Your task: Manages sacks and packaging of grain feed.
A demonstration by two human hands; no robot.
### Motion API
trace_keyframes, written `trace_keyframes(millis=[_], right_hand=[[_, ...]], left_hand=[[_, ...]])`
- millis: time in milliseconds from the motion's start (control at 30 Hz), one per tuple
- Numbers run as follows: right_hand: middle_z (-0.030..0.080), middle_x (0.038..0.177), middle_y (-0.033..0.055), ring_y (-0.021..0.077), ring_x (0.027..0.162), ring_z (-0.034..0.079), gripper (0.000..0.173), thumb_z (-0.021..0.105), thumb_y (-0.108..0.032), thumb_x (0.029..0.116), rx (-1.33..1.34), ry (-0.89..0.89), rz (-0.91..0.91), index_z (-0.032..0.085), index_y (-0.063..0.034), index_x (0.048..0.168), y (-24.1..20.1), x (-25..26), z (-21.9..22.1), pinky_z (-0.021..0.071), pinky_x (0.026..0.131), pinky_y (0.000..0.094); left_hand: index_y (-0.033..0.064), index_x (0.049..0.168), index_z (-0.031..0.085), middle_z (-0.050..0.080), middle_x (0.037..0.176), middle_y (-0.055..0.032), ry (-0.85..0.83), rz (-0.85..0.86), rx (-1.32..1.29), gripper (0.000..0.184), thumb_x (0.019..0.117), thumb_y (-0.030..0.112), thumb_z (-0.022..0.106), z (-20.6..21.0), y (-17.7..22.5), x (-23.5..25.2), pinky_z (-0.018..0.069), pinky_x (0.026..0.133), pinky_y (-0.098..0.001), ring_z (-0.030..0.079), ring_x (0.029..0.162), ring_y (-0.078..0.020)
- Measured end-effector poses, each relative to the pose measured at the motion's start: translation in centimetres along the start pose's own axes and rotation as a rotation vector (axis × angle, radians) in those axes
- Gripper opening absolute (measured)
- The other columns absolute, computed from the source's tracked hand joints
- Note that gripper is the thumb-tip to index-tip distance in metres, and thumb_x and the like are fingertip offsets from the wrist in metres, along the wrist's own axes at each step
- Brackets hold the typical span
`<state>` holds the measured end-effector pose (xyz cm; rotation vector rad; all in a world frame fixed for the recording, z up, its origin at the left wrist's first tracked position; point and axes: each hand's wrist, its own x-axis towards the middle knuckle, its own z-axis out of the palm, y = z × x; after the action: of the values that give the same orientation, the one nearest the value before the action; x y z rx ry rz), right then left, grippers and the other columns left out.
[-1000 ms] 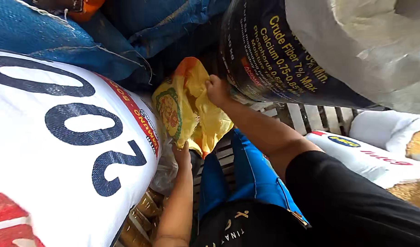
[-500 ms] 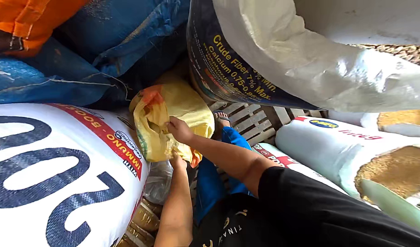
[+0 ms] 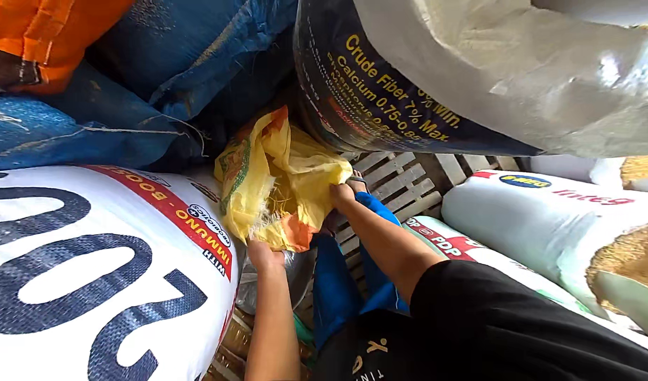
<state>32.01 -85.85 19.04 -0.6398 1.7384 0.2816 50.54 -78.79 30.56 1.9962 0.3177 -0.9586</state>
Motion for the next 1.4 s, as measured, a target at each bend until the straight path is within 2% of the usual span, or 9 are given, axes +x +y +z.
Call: trace_keyframes(millis=[400, 633, 767, 900, 1000, 1133, 1233, 1300, 1400], right_hand=[[0.062, 0.127, 0.0325, 0.0467, 0.126, 0.058, 0.048, 0.035, -0.028, 0.1127, -0.583, -0.517, -0.590, 0.061, 0.0106, 0.125, -5.7, -6.1, 3.7, 0.0434, 0.104, 0.0644], [0.045, 0.146, 0.0323, 0.0517, 0.134, 0.047, 0.085, 0.080, -0.050, 0.0847, -0.158, 0.180, -0.602, 0.049, -0.0016, 0.147, -5.8, -8.4, 0.3, 0.0415, 0.105, 0.0683], [0.034, 0.156, 0.0331, 0.0520, 0.143, 0.037, 0.103, 0.086, -0.050, 0.0773, -0.057, 0.078, -0.621, 0.039, -0.0006, 0.154, -10.5, -8.1, 3.4, 0.0365, 0.112, 0.0678], [0.036, 0.157, 0.0307, 0.0503, 0.144, 0.036, 0.067, 0.065, -0.012, 0.0947, 0.142, -0.021, -0.440, 0.040, -0.0077, 0.156, -16.0, -5.0, 6.0, 0.0372, 0.111, 0.0684], [0.054, 0.143, 0.0291, 0.0439, 0.135, 0.052, 0.046, 0.041, -0.027, 0.1119, 0.302, -0.038, -0.475, 0.048, 0.0011, 0.147, -18.3, -3.5, 4.7, 0.0417, 0.111, 0.0602], [0.057, 0.139, 0.0274, 0.0386, 0.129, 0.057, 0.043, 0.035, -0.024, 0.1125, 0.358, 0.108, -0.604, 0.046, 0.0017, 0.146, -20.1, -2.1, -0.5, 0.0462, 0.108, 0.0561], [0.059, 0.136, 0.0270, 0.0367, 0.126, 0.059, 0.042, 0.036, -0.024, 0.1124, 0.312, 0.080, -0.646, 0.049, 0.0009, 0.143, -20.3, -2.3, -3.3, 0.0474, 0.105, 0.0548], [0.060, 0.136, 0.0241, 0.0328, 0.124, 0.059, 0.043, 0.037, -0.027, 0.1120, 0.312, -0.047, -0.652, 0.052, -0.0027, 0.144, -20.0, -3.2, -3.9, 0.0484, 0.103, 0.0532], [0.067, 0.117, 0.0090, 0.0150, 0.102, 0.065, 0.040, 0.033, -0.031, 0.1120, 0.427, -0.286, -0.589, 0.059, -0.0090, 0.134, -19.3, -4.7, -3.9, 0.0556, 0.087, 0.0373]], left_hand=[[-0.0021, 0.143, 0.050, 0.061, 0.134, -0.0229, -0.059, 0.055, 0.235, 0.045, 0.1128, 0.030, 0.041, -1.3, -1.1, -1.4, 0.0526, 0.101, -0.0458, 0.064, 0.118, -0.0272], [0.0013, 0.149, 0.047, 0.052, 0.147, -0.0233, 0.044, 0.142, 0.303, 0.065, 0.1127, 0.048, 0.020, -0.4, 0.0, -3.6, 0.0441, 0.111, -0.0531, 0.053, 0.135, -0.0307], [0.0065, 0.146, 0.045, 0.059, 0.135, -0.0166, -0.088, 0.022, -0.101, 0.063, 0.1117, 0.052, 0.018, -2.1, -0.5, -1.7, 0.0538, 0.097, -0.0482, 0.061, 0.119, -0.0237], [0.0050, 0.141, 0.048, 0.063, 0.125, -0.0156, -0.124, -0.064, -0.111, 0.046, 0.1137, 0.036, 0.026, -4.6, -3.2, 1.2, 0.0552, 0.091, -0.0469, 0.064, 0.108, -0.0241], [0.0013, 0.135, 0.053, 0.063, 0.121, -0.0198, -0.025, -0.156, -0.002, 0.040, 0.1128, 0.030, 0.035, -4.8, -3.5, 1.2, 0.0544, 0.088, -0.0521, 0.064, 0.105, -0.0297], [-0.0069, 0.146, 0.042, 0.054, 0.138, -0.0292, 0.119, 0.271, 0.408, 0.047, 0.1043, 0.011, 0.055, -5.9, -3.7, -0.5, 0.0501, 0.102, -0.0488, 0.057, 0.124, -0.0366], [-0.0173, 0.123, 0.058, 0.055, 0.131, -0.0392, -0.074, 0.929, 0.687, 0.041, 0.0922, 0.008, 0.063, -6.6, -4.0, -3.3, 0.0393, 0.113, -0.0578, 0.050, 0.129, -0.0514], [0.0018, 0.107, 0.077, 0.062, 0.130, -0.0313, -0.230, 1.184, 0.792, 0.026, 0.0885, 0.005, 0.059, -4.5, -3.2, -3.7, 0.0406, 0.109, -0.0649, 0.054, 0.128, -0.0519], [0.0241, 0.131, 0.073, 0.032, 0.161, -0.0319, -0.313, 0.986, 1.164, 0.048, 0.0912, 0.001, 0.059, 0.9, -0.5, -3.1, 0.0221, 0.113, -0.0778, 0.022, 0.148, -0.0607]])
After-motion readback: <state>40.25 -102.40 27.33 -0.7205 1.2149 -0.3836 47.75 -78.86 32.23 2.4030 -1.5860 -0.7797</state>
